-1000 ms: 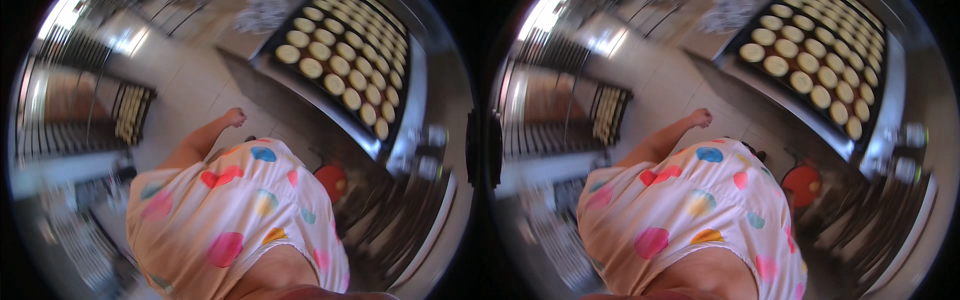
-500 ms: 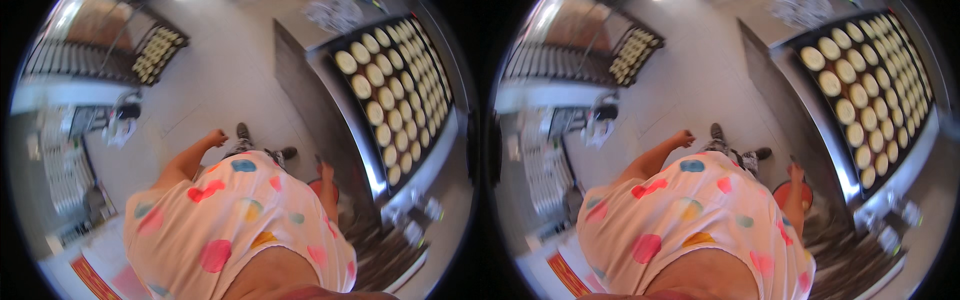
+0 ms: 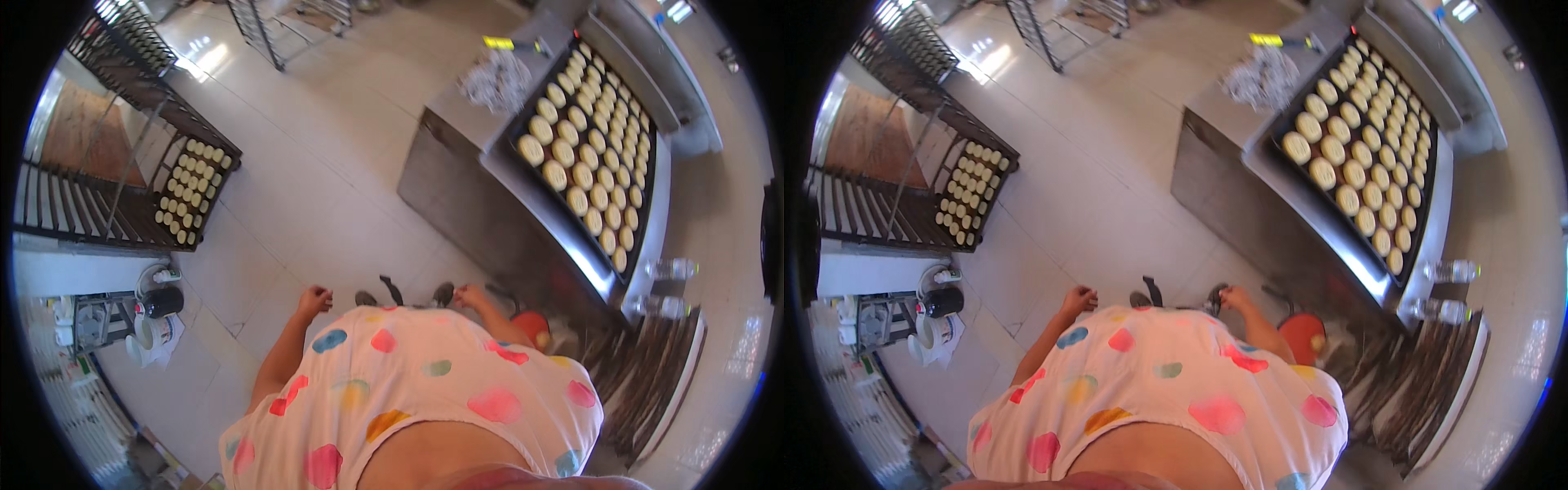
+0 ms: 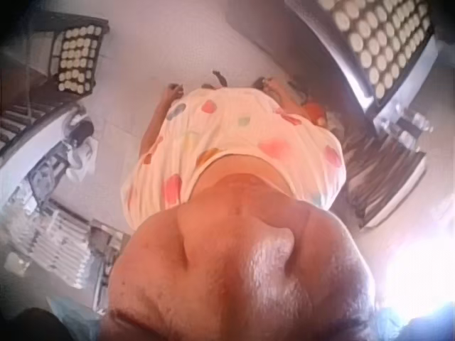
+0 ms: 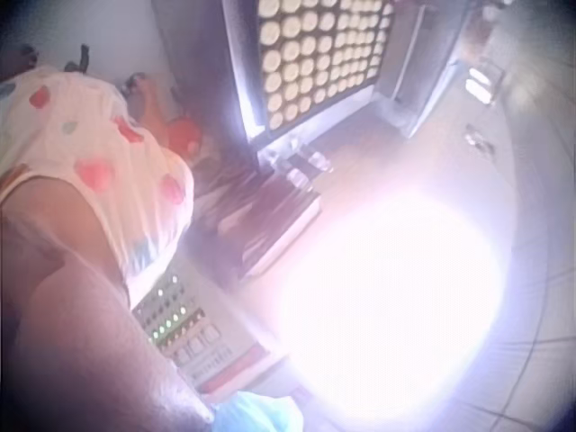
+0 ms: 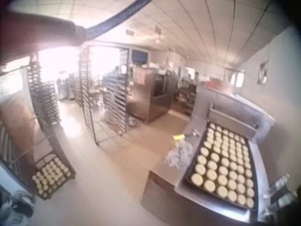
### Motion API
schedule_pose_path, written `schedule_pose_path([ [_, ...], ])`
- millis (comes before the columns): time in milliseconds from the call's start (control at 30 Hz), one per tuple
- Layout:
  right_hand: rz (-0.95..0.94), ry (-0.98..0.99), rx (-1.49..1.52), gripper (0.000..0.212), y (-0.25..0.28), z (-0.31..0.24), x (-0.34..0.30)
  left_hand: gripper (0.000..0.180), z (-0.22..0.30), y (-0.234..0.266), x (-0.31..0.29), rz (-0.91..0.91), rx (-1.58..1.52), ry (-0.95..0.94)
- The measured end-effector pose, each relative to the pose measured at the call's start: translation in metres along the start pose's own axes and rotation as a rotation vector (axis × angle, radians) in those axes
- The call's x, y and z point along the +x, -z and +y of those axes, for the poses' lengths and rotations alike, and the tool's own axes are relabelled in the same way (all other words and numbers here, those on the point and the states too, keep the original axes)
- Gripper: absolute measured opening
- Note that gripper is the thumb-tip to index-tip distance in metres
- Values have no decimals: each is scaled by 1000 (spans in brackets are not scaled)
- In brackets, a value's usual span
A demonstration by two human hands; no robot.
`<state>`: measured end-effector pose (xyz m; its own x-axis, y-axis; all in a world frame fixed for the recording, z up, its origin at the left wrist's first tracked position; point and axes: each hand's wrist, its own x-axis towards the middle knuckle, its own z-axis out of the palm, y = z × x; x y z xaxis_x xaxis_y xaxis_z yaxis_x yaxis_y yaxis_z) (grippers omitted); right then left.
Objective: The person moves baking trays of patterned cookies from a storage rack to a stainless steel table and adjusts the position of the cookies on the trays by hand.
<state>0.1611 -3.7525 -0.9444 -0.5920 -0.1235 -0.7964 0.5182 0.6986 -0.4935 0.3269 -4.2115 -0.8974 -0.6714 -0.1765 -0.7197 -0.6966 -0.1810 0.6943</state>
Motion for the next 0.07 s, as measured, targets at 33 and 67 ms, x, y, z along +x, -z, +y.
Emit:
schedule_pose_path([
  [33, -8, -12, 6, 27, -7, -13, 3, 27, -5, 14, -1, 31, 19, 3],
  [67, -29, -18, -2, 27, -11, -38, 9, 28, -23, 33, 0, 55, -41, 18],
])
